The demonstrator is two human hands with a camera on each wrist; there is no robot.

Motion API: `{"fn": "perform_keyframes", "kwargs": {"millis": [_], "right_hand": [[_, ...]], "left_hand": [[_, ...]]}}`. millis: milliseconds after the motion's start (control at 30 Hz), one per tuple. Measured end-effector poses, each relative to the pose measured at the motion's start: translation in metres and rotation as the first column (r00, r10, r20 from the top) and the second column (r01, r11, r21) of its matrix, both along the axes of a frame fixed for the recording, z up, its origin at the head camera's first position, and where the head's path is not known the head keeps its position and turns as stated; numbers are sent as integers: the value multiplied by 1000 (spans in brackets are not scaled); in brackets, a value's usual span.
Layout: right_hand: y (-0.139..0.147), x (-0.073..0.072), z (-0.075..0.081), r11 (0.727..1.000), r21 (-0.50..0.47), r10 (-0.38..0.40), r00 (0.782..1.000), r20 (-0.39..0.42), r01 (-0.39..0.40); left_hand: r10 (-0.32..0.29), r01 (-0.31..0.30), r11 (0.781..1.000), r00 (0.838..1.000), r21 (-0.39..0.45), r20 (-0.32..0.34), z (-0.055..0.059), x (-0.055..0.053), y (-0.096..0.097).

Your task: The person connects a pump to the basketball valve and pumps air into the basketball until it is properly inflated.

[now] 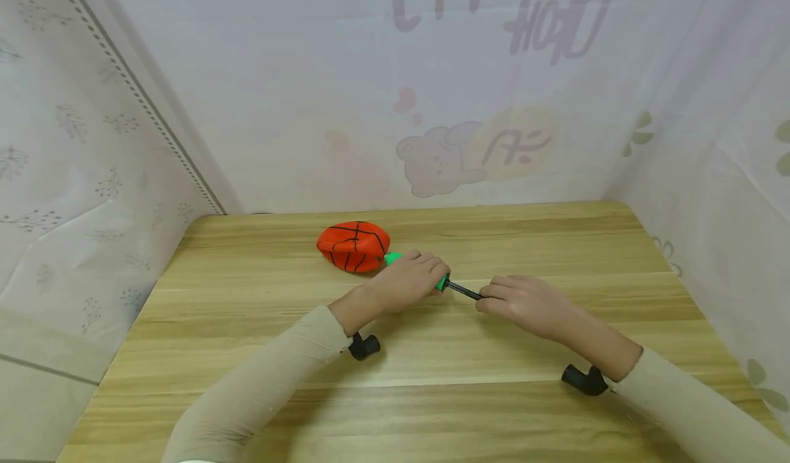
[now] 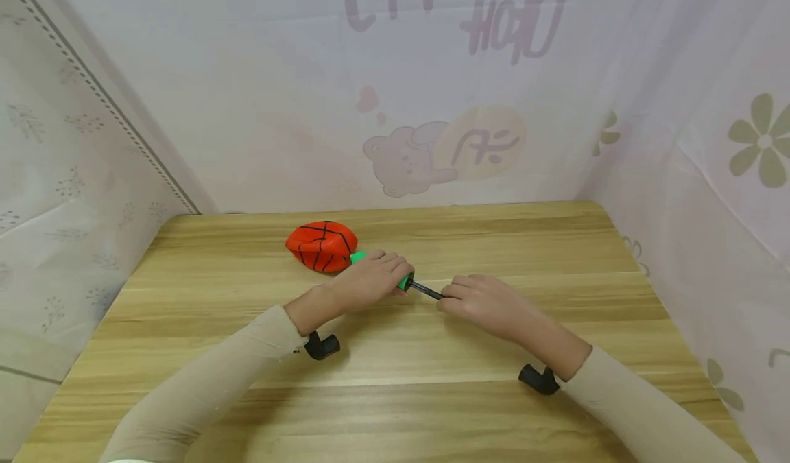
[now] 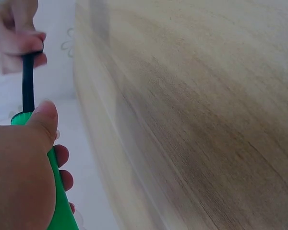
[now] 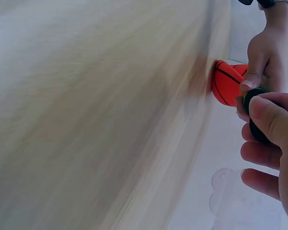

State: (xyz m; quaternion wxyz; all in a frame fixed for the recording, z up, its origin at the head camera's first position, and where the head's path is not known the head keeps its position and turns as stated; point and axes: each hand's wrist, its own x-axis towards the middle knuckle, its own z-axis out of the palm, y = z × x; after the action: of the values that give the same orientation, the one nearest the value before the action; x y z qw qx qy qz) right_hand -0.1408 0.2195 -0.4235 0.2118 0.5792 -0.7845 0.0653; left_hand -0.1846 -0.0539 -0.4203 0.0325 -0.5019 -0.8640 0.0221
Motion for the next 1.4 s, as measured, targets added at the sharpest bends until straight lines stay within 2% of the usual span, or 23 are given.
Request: {"fn": "perform_keyframes", "kwargs": {"millis": [167, 400, 567, 767, 1067, 1200, 1400], "right_hand": [[-15, -9, -1, 1000, 0, 4, 1000, 27, -4], [-32, -14, -5, 1000, -28, 0, 1000, 7, 0], [-23, -9, -9, 999, -44, -1, 1000, 1, 1], [2, 5, -10, 999, -51, -2, 1000, -13, 2], [24, 23, -7, 998, -61, -23, 995, -101, 16], [23, 23, -5, 998, -61, -14, 995, -102, 8], [12, 14, 0, 999, -33, 12, 998, -66, -14]], "left_hand": [[6, -6, 1000, 1000, -17, -9, 0, 1, 1], [8, -7, 999, 1000, -39, 4, 1, 2, 0], [1, 0, 1000, 1000, -20, 25, 4, 3, -1], [10, -10, 1000, 1000, -26, 8, 6, 2, -4], [4, -4, 1000, 1000, -8, -8, 5, 1, -8], [-3, 3, 1000, 999, -4, -37, 4, 0, -10], [-13, 13, 1000, 998, -11, -56, 3, 1, -8]]}}
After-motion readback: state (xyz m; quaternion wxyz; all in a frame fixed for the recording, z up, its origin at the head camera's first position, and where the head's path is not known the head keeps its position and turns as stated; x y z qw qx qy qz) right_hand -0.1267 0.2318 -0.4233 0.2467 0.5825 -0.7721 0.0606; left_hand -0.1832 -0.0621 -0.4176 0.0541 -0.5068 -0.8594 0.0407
